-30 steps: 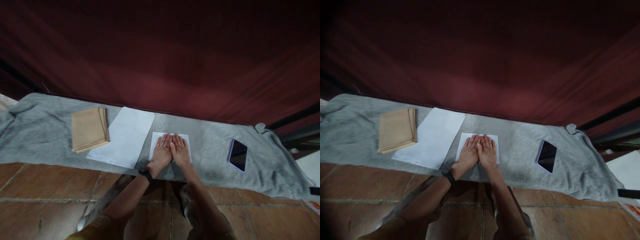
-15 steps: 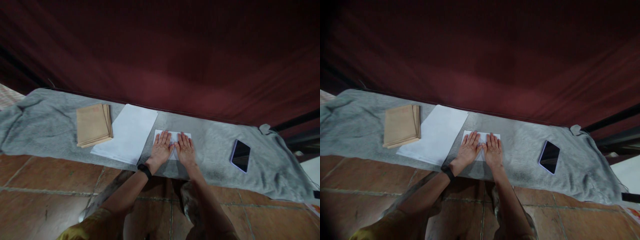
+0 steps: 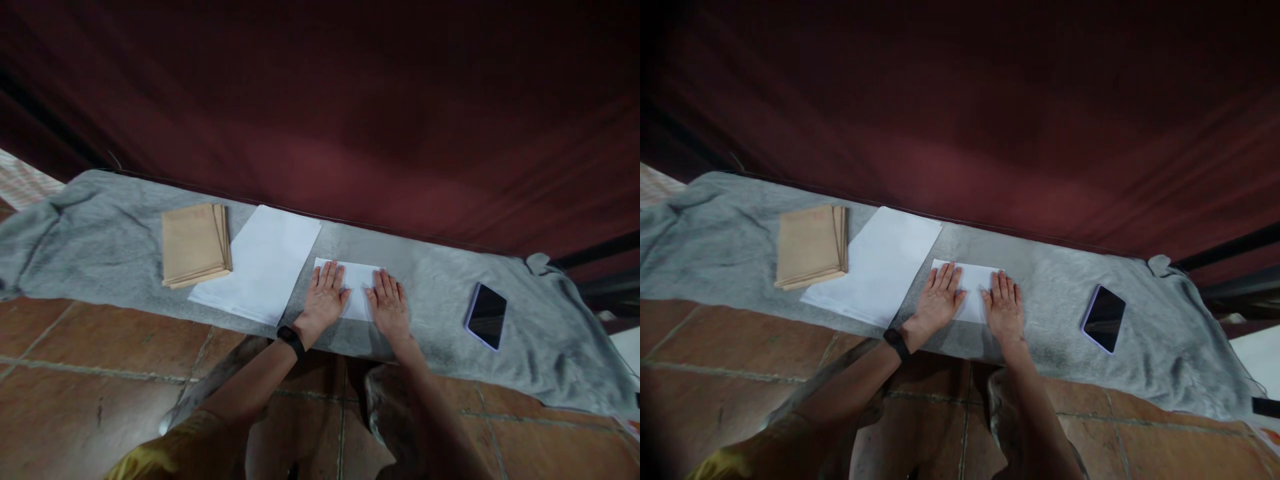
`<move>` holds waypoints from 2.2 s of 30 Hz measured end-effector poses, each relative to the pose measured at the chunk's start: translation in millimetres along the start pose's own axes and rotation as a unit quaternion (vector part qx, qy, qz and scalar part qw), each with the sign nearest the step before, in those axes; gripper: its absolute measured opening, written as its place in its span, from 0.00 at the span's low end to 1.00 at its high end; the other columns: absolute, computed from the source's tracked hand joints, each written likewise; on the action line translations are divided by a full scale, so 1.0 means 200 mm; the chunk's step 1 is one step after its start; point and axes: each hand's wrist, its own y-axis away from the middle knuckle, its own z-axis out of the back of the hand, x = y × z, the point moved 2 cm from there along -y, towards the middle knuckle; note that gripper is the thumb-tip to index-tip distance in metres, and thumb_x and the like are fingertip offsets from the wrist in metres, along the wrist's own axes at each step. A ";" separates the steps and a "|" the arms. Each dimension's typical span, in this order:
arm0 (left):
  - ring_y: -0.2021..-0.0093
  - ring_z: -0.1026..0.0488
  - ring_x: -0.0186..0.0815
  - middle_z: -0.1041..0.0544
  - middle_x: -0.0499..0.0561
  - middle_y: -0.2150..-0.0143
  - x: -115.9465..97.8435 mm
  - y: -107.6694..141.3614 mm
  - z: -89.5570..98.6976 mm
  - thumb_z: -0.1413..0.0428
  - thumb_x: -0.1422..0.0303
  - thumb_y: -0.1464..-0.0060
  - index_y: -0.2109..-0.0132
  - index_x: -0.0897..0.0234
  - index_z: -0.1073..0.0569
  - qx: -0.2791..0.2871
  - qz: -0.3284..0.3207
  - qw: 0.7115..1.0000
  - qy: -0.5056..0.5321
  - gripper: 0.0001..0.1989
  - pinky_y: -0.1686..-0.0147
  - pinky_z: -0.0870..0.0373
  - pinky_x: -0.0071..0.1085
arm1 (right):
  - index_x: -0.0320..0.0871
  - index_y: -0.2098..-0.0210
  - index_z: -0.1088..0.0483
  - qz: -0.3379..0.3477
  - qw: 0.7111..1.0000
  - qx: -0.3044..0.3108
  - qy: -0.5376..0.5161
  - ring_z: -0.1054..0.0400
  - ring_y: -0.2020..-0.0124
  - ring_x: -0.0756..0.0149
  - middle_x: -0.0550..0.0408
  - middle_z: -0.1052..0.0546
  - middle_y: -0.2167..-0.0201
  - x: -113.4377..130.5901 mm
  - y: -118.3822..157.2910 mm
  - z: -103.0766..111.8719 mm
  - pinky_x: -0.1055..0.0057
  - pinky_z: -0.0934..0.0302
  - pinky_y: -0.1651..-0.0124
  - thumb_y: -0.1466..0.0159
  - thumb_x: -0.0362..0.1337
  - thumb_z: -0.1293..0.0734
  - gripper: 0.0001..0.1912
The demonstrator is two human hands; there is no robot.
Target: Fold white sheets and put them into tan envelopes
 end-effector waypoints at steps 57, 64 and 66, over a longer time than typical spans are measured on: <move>0.24 0.50 0.44 0.44 0.64 0.25 0.08 -0.02 -0.03 0.61 0.59 0.29 0.28 0.75 0.43 -0.019 0.008 1.000 0.019 0.31 0.27 0.51 0.46 | 0.37 0.28 0.44 -0.004 0.999 -0.005 -0.054 0.47 0.27 0.52 0.41 0.40 0.28 0.15 -0.07 0.00 0.50 0.55 0.27 0.23 0.46 0.49 0.30; 0.25 0.49 0.47 0.44 0.66 0.26 0.11 0.00 -0.03 0.62 0.57 0.29 0.28 0.78 0.43 -0.022 0.016 1.000 0.011 0.33 0.27 0.49 0.46 | 0.35 0.28 0.45 -0.006 0.999 -0.014 -0.037 0.46 0.28 0.52 0.40 0.40 0.28 0.07 -0.03 -0.01 0.51 0.54 0.28 0.23 0.46 0.50 0.31; 0.25 0.49 0.47 0.44 0.67 0.26 0.12 0.01 -0.03 0.62 0.57 0.29 0.28 0.79 0.43 -0.021 0.018 1.000 0.007 0.33 0.27 0.49 0.46 | 0.34 0.28 0.45 -0.007 0.999 -0.020 -0.031 0.45 0.28 0.51 0.39 0.40 0.28 0.05 -0.02 0.00 0.51 0.54 0.28 0.23 0.47 0.50 0.31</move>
